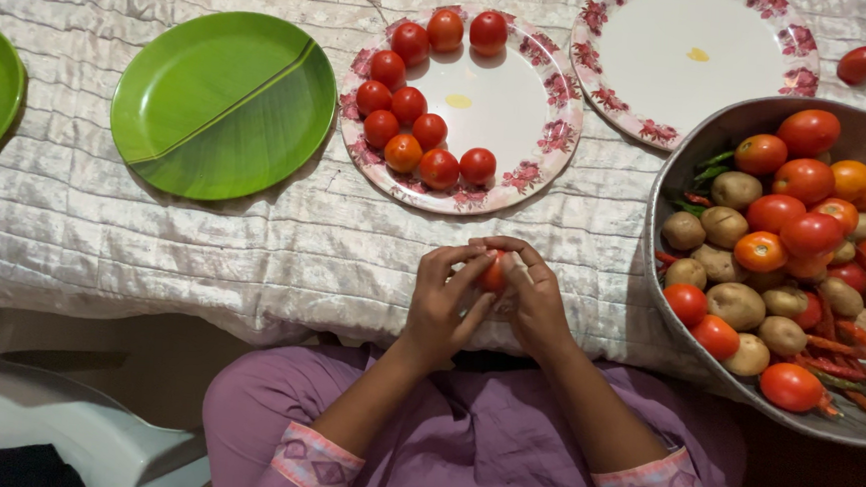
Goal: The person sits on the floor and picks tomatoes from a large metal bowl containing mixed vegetables. They wipe each tomato with a white cloth and place it on a nearby plate. The process is repeated for several tomatoes.
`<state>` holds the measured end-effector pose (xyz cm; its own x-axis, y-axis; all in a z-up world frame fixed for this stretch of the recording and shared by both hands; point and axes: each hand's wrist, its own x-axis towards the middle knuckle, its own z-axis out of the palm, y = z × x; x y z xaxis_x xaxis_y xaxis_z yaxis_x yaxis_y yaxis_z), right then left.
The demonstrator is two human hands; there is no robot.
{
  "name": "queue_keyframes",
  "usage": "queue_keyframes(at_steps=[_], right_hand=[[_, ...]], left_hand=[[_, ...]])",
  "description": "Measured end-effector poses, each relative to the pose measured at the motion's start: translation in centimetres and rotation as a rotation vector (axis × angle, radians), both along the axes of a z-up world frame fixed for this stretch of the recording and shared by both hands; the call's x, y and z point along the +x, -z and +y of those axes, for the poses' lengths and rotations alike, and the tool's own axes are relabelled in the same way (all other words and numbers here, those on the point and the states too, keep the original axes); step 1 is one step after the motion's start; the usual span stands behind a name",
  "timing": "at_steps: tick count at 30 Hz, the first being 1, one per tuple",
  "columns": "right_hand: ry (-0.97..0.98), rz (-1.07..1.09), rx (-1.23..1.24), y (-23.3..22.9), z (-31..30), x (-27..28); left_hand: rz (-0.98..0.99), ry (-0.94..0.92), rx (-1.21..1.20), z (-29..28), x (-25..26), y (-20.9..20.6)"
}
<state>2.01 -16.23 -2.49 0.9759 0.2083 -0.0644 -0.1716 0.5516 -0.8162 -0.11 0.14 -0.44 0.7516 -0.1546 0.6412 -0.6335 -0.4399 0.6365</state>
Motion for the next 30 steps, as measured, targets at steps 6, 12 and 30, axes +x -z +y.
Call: queue_keyframes(at_steps=[6,12,30], right_hand=[[-0.037,-0.025,-0.138,0.3,-0.2,-0.3],[-0.048,0.039,0.100,0.2,0.0,0.1],[0.095,0.088,0.082,1.1,0.1,0.4]], left_hand=[[-0.024,-0.024,-0.018,-0.1,0.1,-0.2],[0.033,-0.094,-0.032,-0.3,0.1,-0.3],[0.055,-0.029,-0.091,-0.1,0.3,-0.6]])
